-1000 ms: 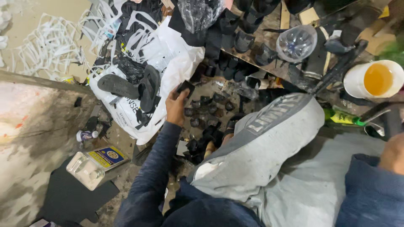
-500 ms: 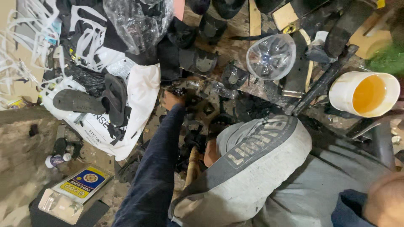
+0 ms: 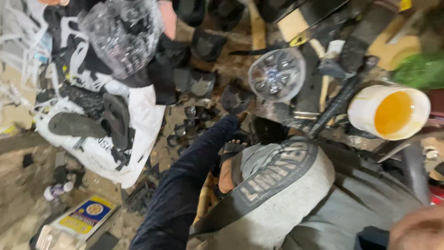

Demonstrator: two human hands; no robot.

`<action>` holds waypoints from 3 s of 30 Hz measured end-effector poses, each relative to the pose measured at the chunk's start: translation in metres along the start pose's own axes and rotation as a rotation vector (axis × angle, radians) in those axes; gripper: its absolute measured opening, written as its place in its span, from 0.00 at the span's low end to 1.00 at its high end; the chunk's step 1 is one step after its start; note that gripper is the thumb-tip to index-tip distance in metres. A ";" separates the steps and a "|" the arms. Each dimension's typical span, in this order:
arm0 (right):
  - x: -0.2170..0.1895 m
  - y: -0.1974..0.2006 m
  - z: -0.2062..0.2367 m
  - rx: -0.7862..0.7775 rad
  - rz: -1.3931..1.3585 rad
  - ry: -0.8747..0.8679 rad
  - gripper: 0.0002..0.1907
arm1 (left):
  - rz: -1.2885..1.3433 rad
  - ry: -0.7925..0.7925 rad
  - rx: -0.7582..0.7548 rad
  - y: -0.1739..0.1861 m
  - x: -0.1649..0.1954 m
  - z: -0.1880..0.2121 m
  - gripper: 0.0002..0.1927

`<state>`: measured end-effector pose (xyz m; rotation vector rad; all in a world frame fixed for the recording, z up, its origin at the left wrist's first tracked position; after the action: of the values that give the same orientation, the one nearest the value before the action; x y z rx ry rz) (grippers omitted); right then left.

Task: The person sits on the floor and repeatedly picks up small black shoe components, presses them together by hand, and places them back down. The person handles the parts one at a time without using any tools.

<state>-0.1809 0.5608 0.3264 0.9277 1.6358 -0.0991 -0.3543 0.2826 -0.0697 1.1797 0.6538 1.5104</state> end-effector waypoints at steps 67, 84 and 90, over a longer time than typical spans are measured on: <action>-0.182 -0.046 0.063 -0.347 -0.271 0.350 0.42 | 1.603 -0.816 0.347 0.318 0.153 0.289 0.30; -0.179 -0.049 0.063 -0.328 -0.037 0.474 0.37 | 1.509 -0.872 0.330 0.332 0.144 0.296 0.30; -0.178 -0.047 0.063 -0.415 -0.117 0.524 0.34 | 1.577 -0.846 0.173 0.330 0.139 0.291 0.27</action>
<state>-0.1616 0.4050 0.4408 0.5590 2.0860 0.4234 -0.2128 0.2662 0.3690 2.4788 -1.0203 1.7902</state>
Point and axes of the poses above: each hand's wrist, its own z-axis away from the middle knuckle, its own y-axis out of the back of the hand, x = y × z, the point moved 6 cm from there along -z, towards the middle knuckle, and after that the axes turned 5 degrees about y, right-handed, at the moved point
